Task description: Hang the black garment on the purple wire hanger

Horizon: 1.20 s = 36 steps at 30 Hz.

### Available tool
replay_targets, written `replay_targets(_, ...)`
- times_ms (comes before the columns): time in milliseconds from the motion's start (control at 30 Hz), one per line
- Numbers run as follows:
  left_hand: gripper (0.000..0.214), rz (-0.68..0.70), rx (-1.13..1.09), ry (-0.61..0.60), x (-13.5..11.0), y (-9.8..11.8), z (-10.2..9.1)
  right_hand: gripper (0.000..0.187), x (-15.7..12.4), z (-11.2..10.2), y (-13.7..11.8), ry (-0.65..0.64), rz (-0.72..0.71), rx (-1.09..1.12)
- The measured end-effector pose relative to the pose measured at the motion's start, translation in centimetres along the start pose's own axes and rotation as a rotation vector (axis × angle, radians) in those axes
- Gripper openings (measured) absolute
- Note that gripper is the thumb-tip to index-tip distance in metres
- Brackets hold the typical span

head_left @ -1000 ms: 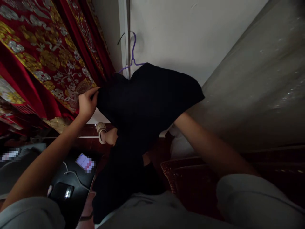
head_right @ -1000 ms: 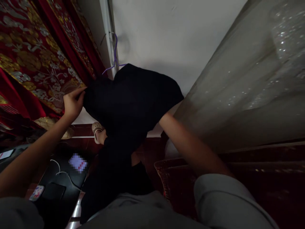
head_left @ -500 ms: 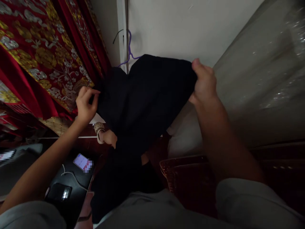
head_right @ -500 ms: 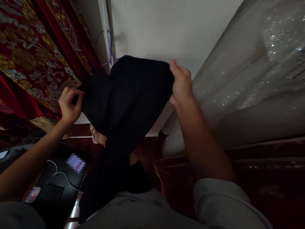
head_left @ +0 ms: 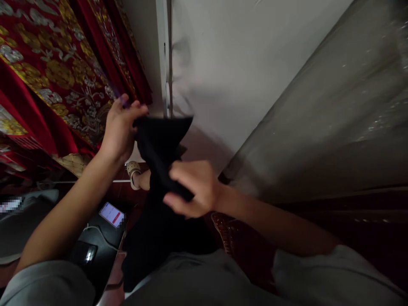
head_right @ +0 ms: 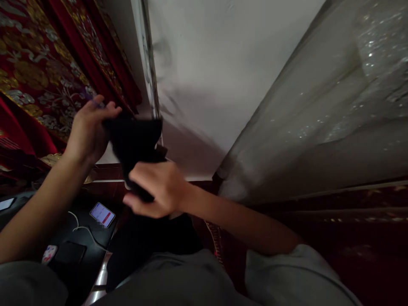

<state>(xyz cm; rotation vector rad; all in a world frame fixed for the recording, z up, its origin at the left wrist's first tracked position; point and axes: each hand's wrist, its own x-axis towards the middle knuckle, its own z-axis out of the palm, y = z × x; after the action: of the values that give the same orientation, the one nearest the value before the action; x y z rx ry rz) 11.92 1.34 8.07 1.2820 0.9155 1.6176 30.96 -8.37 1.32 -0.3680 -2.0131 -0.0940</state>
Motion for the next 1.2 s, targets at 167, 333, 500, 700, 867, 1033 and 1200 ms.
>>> replay_targets(167,0.055,-0.148,0.164,-0.387,-3.0,0.6,-3.2,0.022,0.1,1.5,2.0,-0.131,-0.155,0.076)
replay_targets(333,0.045,-0.112,0.405,-0.610,-4.6,4.3,-6.5,0.026,0.0,-1.0,10.4,0.138,0.415,-0.034)
replay_targets(500,0.056,0.026,0.454,-0.478,-2.4,5.2,-7.9,0.051,-2.2,-0.5,13.7,0.106,0.918,0.516)
replay_targets(700,0.085,0.586,0.664,-0.074,0.0,2.0,-8.2,0.034,0.1,-1.6,16.9,0.605,0.979,0.678)
replay_targets(867,0.049,0.892,0.889,-0.073,-3.3,1.3,-6.6,0.017,1.9,-4.3,21.2,0.815,1.022,0.759)
replay_targets(1033,0.062,0.490,1.158,-0.579,-5.5,-2.4,-4.7,0.017,0.0,-5.7,18.1,0.990,0.964,0.733)
replay_targets(1200,0.062,0.104,1.434,-0.767,-6.5,-8.3,-3.5,0.014,-2.5,-6.2,14.8,1.074,0.917,0.570)
